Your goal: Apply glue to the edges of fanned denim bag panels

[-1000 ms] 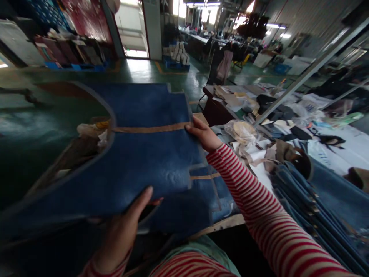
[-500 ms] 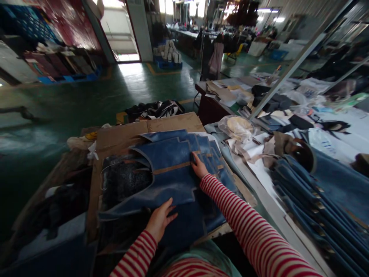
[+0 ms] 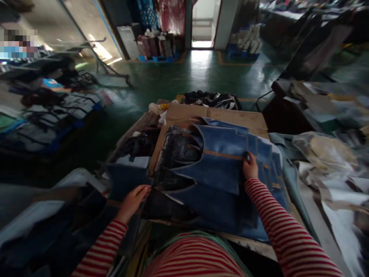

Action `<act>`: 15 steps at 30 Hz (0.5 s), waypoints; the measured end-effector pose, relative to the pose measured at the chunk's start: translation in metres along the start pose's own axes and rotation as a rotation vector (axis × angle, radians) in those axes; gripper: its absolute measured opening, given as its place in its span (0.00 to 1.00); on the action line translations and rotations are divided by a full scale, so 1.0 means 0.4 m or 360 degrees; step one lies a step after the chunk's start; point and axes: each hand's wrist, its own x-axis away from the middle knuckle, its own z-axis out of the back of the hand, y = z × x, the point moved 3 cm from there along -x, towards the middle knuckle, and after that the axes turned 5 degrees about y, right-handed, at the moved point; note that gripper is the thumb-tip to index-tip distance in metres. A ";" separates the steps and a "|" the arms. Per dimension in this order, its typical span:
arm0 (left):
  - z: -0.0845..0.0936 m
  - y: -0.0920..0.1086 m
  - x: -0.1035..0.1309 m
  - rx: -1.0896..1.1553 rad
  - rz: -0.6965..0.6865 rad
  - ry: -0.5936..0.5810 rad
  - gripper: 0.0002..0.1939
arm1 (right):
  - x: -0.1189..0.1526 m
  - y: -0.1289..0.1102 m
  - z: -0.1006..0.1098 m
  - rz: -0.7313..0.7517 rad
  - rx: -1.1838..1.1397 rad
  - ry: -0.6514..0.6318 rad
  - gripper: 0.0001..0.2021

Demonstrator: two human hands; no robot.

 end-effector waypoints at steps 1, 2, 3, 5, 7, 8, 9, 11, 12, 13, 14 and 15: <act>0.075 -0.057 -0.008 -0.0029 0.0021 0.0173 0.26 | -0.003 0.001 -0.006 -0.0003 0.0002 0.0055 0.25; 0.142 -0.116 -0.012 -0.0071 0.0034 0.0308 0.26 | -0.005 0.002 -0.011 -0.0001 0.0013 0.0097 0.25; 0.201 -0.176 -0.012 -0.0162 0.0043 0.0446 0.27 | -0.006 0.003 -0.016 0.0003 0.0036 0.0121 0.25; 0.286 -0.292 0.001 -0.0391 0.0126 0.0660 0.28 | -0.005 0.004 -0.021 0.0007 0.0094 0.0154 0.24; 0.315 -0.383 0.028 -0.0525 0.0192 0.0655 0.32 | -0.003 0.007 -0.022 0.0008 0.0207 0.0144 0.24; 0.313 -0.417 0.043 -0.0551 0.0234 0.0588 0.35 | -0.003 0.008 -0.021 0.0011 0.0273 0.0122 0.24; 0.304 -0.444 0.059 -0.0559 0.0279 0.0504 0.38 | -0.005 0.008 -0.019 0.0022 0.0333 0.0091 0.24; 0.278 -0.478 0.086 -0.0568 0.0353 0.0376 0.42 | -0.012 0.007 -0.014 0.0066 0.0432 -0.0021 0.24; 0.269 -0.487 0.096 -0.0577 0.0350 0.0357 0.43 | -0.018 0.005 -0.011 0.0080 0.0468 -0.0085 0.24; 0.265 -0.493 0.104 -0.0593 0.0318 0.0374 0.43 | -0.025 0.002 -0.007 0.0088 0.0498 -0.0147 0.24; 0.267 -0.499 0.110 -0.0611 0.0281 0.0427 0.43 | -0.032 -0.001 -0.003 0.0093 0.0534 -0.0203 0.24; 0.274 -0.505 0.115 -0.0627 0.0270 0.0505 0.43 | -0.039 -0.004 0.001 0.0090 0.0560 -0.0247 0.24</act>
